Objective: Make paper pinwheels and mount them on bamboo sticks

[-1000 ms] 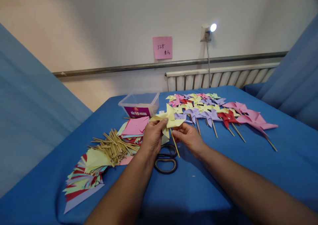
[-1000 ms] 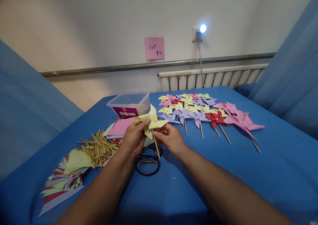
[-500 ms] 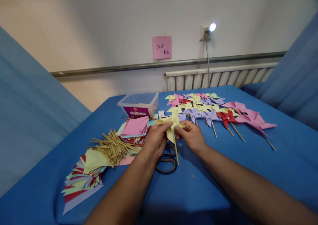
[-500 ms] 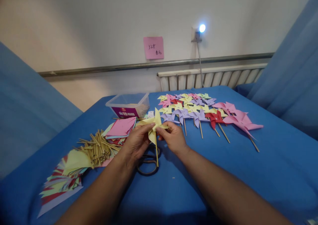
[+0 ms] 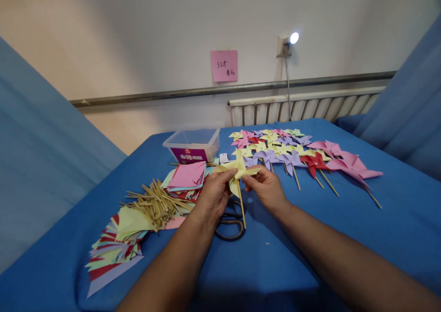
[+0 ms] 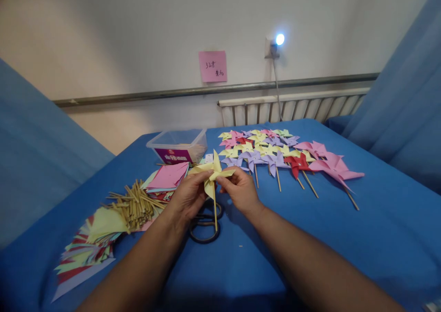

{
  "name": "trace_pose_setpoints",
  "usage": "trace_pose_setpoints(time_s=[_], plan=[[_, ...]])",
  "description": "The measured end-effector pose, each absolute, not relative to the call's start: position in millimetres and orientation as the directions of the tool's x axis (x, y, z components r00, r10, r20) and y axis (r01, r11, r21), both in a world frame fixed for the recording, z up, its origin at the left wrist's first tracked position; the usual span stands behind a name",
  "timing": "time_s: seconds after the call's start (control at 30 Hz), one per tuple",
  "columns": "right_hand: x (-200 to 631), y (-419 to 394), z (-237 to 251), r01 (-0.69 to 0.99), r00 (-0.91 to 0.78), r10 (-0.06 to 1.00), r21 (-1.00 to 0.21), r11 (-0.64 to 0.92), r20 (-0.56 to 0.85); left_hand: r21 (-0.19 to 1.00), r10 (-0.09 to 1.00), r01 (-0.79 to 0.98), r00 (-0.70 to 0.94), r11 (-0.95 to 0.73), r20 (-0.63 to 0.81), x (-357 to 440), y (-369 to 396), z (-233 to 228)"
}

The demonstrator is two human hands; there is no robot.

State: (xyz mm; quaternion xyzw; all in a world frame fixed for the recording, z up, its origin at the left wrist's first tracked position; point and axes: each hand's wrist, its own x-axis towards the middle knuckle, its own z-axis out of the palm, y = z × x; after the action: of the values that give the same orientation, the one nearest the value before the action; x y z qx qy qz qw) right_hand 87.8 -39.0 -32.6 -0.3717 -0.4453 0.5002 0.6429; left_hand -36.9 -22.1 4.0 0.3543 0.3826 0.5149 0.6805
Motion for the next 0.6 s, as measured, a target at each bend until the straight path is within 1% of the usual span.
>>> trace_pose_setpoints(time_s=[0.2,0.3,0.43,0.6], plan=[[88.7,-39.8,-30.3,-0.286,0.12,0.974,-0.933,0.217,0.19,0.871,0.97,-0.437,0.183,0.224,-0.157,-37.5,-21.1,3.3],[89.2,-40.0,-29.9,-0.262,0.124,0.972,-0.938,0.228,0.202,0.864,0.973,-0.452,0.159,0.222,-0.167,-38.6,-20.7,2.9],[90.4,-39.6,-30.7,-0.24,0.104,0.97,-0.941,0.237,0.218,0.859,0.969,-0.454,0.17,0.237,-0.177,-40.0,-19.9,2.3],[92.4,-39.7,-28.2,-0.349,0.113,0.958,-0.893,0.285,0.262,0.857,0.969,-0.455,0.161,0.243,-0.189,-41.5,-18.2,3.4]])
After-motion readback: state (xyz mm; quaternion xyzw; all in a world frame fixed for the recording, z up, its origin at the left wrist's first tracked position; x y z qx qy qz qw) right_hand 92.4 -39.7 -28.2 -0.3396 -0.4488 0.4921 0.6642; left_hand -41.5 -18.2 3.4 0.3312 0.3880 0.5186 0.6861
